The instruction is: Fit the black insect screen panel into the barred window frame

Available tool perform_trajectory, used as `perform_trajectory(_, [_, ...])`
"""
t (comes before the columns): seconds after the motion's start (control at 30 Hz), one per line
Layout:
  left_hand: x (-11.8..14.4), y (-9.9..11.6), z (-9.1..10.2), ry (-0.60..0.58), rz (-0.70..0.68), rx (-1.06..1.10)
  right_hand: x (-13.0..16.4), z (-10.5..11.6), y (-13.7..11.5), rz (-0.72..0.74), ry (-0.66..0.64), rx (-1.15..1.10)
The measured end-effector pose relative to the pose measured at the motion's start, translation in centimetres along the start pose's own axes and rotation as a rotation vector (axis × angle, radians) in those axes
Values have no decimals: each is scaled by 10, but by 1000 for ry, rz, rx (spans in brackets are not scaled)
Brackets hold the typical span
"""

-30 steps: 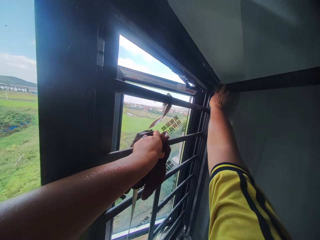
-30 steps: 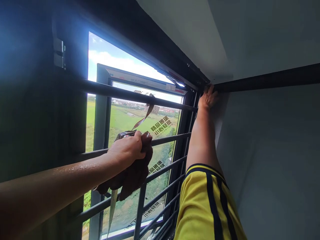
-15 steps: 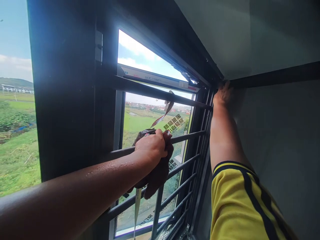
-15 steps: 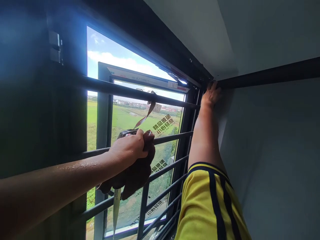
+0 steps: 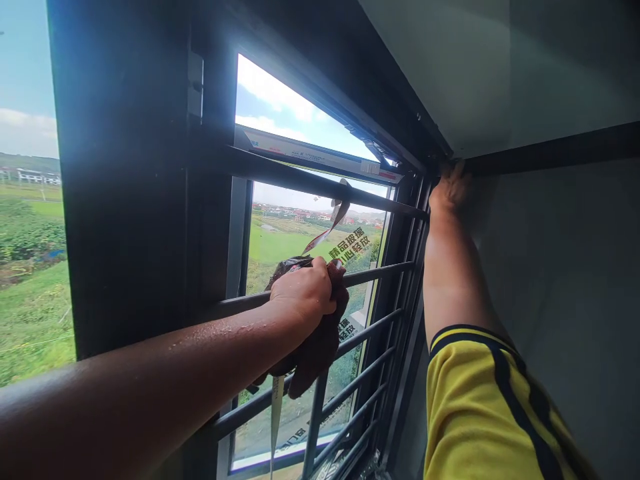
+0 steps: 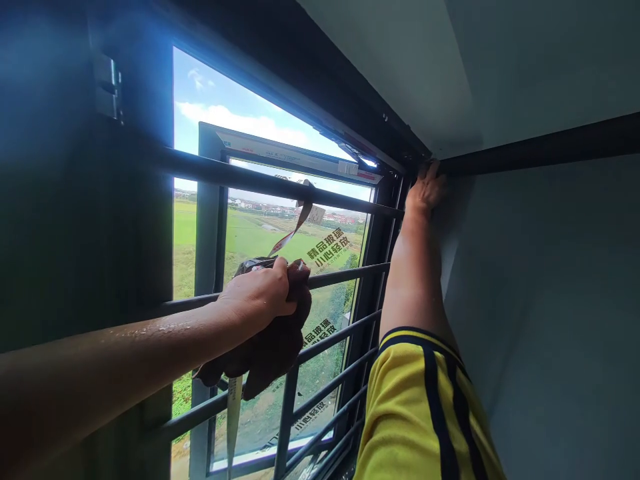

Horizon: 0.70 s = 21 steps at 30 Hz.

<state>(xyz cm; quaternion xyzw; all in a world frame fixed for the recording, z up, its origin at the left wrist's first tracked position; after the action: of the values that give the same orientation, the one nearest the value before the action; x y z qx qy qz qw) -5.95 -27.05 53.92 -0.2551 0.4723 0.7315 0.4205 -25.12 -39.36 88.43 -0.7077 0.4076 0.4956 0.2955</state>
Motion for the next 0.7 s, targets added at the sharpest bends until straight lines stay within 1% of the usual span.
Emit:
perform_trajectory(0.1, [-2,-1,-1,7,-10,-3,-3,-3,3,16,19,35])
perform_trajectory(0.23, [-1,-2,-1,14,-24,7,-12,-13,10,51,31,94])
perform_trajectory(0.37, [0,-2,0,33,-38,14,-18,-18,14,34,19,96])
perform_trajectory(0.57, [-1,-3,-1,28,-44,32,-10,-8,9,9,19,134])
perform_trajectory(0.7, [0,-2,0,33,-38,32,-6,2,8,36,74,182])
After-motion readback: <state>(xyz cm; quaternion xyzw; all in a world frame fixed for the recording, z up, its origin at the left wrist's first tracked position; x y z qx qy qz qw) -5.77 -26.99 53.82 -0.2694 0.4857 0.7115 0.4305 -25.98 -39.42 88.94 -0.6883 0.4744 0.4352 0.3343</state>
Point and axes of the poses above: each hand's wrist, its own x-axis away from the middle knuckle, its own z-axis out of the back of the hand, y = z × x, the point moved 6 cm from there along -x, towards the middle knuckle, and after that the axes turned 12 degrees about x, right-handed, at the moved point
